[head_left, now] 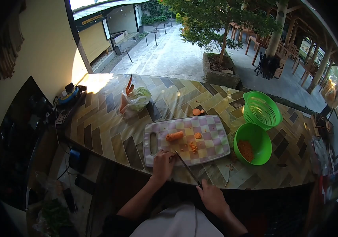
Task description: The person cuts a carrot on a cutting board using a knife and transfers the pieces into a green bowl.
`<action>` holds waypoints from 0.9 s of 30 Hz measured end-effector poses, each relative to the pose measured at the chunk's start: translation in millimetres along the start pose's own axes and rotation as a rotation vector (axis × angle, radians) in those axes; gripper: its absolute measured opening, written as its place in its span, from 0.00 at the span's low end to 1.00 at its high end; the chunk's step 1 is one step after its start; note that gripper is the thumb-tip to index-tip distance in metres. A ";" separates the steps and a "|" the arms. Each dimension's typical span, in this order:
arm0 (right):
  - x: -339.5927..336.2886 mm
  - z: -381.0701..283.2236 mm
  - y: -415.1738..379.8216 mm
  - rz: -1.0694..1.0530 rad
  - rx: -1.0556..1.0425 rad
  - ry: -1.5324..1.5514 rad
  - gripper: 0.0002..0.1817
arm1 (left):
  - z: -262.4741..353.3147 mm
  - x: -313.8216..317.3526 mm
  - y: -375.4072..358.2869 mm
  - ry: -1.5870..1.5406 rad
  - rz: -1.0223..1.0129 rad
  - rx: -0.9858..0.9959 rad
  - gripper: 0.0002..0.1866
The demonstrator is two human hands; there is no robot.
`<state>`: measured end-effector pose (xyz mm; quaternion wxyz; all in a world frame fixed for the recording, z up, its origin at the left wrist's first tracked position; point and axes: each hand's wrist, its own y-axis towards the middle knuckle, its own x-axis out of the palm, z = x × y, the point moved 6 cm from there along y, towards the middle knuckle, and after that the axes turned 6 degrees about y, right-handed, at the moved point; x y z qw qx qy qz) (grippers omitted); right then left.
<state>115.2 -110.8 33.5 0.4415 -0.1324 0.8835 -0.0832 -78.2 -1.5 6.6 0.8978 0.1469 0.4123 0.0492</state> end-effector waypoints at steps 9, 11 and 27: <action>-5.0 -4.8 14.8 0.007 -0.028 -0.114 0.16 | 10.7 -6.2 -1.5 0.046 0.042 0.133 0.09; -9.7 2.4 12.4 0.052 0.004 -0.115 0.16 | 11.5 -3.1 -3.1 0.026 0.029 0.124 0.08; -46.8 46.8 -21.4 0.454 0.074 0.098 0.16 | 32.4 14.4 56.9 0.045 0.019 0.204 0.05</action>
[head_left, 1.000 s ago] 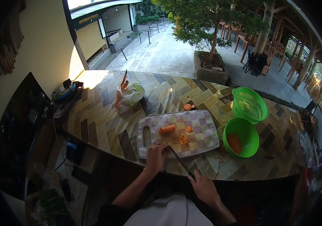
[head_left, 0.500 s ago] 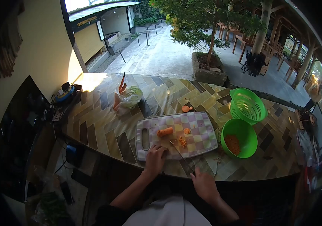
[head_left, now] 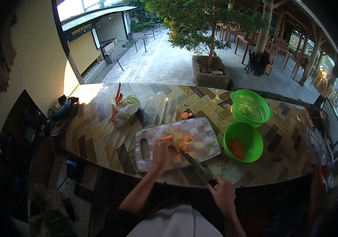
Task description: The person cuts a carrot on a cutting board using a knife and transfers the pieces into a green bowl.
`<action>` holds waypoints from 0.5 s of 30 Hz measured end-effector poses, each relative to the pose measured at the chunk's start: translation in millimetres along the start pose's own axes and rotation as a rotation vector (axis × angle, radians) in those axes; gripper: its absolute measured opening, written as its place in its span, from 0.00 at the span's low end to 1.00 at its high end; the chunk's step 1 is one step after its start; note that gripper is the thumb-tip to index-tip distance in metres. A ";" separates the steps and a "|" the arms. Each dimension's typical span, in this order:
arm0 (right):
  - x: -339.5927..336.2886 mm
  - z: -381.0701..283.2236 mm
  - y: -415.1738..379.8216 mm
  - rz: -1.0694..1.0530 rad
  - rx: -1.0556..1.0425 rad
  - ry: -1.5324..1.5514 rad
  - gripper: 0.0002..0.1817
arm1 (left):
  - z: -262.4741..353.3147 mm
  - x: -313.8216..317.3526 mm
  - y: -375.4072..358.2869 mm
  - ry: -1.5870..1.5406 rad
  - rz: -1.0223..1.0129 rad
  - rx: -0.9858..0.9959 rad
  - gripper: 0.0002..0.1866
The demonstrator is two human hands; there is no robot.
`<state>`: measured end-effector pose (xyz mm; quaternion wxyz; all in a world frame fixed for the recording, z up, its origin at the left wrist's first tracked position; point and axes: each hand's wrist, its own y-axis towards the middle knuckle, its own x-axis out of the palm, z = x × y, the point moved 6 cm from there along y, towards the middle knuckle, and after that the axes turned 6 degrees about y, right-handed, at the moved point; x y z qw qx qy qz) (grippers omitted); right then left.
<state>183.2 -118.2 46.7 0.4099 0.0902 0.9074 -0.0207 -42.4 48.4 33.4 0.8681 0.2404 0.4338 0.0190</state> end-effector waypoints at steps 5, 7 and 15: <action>-5.2 -0.7 0.8 0.011 -0.008 0.001 0.16 | 0.7 13.2 10.9 -0.175 -0.048 -0.023 0.12; -4.5 -0.6 2.8 -0.001 -0.006 -0.016 0.16 | 10.6 17.0 14.5 -0.215 -0.096 -0.029 0.14; -4.4 -0.3 6.1 0.010 -0.039 -0.009 0.16 | 6.6 25.3 22.1 -0.209 -0.217 -0.085 0.12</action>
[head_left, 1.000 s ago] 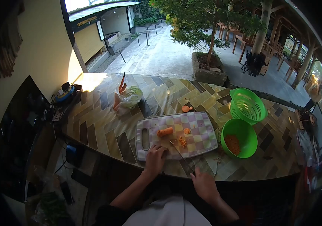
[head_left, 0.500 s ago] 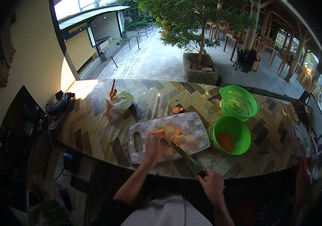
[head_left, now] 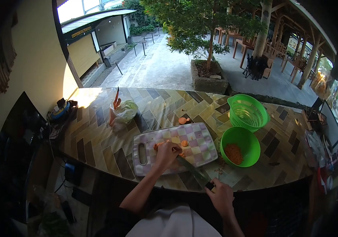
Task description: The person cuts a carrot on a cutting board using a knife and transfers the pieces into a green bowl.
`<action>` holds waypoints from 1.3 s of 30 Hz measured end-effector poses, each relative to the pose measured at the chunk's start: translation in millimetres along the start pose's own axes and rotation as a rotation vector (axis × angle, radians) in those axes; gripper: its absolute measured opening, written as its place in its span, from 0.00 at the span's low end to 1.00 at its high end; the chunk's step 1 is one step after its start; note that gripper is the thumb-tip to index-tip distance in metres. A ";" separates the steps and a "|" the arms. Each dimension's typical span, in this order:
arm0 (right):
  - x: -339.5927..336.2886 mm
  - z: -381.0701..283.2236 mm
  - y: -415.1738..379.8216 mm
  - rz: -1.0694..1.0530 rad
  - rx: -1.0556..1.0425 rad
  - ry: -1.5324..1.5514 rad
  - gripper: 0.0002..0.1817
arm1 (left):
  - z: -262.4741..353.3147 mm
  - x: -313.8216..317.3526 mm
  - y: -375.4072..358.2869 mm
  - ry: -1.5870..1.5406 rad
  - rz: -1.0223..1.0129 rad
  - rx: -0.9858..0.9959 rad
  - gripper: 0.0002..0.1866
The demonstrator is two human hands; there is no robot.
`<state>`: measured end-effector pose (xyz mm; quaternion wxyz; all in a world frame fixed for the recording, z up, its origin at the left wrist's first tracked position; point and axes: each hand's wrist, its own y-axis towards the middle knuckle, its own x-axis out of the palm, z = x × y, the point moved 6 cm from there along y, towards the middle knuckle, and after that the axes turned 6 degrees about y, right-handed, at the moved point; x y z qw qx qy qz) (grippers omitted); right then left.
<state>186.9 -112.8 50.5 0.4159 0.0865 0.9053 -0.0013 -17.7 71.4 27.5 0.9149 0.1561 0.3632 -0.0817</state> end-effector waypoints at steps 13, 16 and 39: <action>-3.7 18.5 4.8 -0.059 0.135 0.166 0.19 | 7.0 -23.6 -46.2 -0.029 -0.278 -0.053 0.09; 0.4 19.4 5.8 -0.071 0.150 0.172 0.19 | -4.0 -14.5 -44.4 -0.025 -0.302 0.074 0.08; 5.1 19.7 0.7 -0.019 0.162 0.311 0.18 | -10.1 34.7 60.5 -0.018 -0.213 0.173 0.08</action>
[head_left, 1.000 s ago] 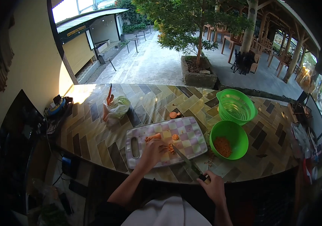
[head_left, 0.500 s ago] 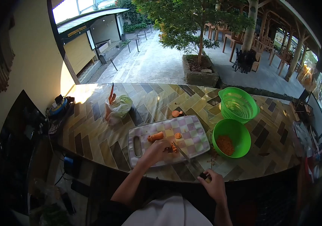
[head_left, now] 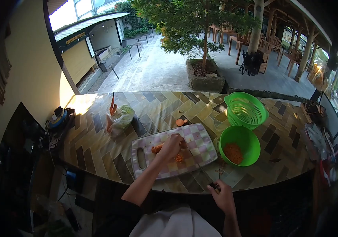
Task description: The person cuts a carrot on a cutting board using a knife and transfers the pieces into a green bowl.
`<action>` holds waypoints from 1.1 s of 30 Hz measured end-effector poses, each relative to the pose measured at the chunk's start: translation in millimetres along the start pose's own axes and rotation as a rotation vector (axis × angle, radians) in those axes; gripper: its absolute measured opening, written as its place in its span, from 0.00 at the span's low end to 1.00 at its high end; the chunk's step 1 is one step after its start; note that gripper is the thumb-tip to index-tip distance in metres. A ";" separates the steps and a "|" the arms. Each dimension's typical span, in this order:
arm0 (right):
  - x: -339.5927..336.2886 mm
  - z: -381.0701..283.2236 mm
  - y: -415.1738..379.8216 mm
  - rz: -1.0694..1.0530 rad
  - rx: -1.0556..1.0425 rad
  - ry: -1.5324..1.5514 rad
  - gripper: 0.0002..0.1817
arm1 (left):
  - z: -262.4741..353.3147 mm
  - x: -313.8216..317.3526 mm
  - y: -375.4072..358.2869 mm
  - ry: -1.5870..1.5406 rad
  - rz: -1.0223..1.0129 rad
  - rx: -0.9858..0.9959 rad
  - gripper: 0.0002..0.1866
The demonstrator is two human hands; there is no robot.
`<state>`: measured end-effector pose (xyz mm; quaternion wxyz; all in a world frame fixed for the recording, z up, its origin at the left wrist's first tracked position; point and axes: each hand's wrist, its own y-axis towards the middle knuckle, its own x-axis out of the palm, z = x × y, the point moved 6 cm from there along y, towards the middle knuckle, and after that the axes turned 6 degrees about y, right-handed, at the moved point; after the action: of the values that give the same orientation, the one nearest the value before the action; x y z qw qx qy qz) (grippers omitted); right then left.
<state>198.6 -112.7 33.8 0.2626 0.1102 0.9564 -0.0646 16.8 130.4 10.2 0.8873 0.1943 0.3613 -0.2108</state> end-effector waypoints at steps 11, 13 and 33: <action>-3.7 -1.9 1.3 -0.014 0.021 0.028 0.18 | -8.4 -33.6 -18.1 -0.242 0.082 -0.147 0.06; -1.3 -10.5 0.6 -0.074 0.041 0.025 0.19 | 4.4 -54.2 -43.7 -0.228 0.081 -0.224 0.07; 39.5 -29.9 8.7 -0.208 -0.091 -0.103 0.19 | -7.8 -39.0 -131.3 -0.348 0.253 -0.339 0.08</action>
<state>153.0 -91.8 38.3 0.3079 -0.0052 0.9499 -0.0536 -80.5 33.7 8.0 0.9752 0.0475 0.2063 -0.0649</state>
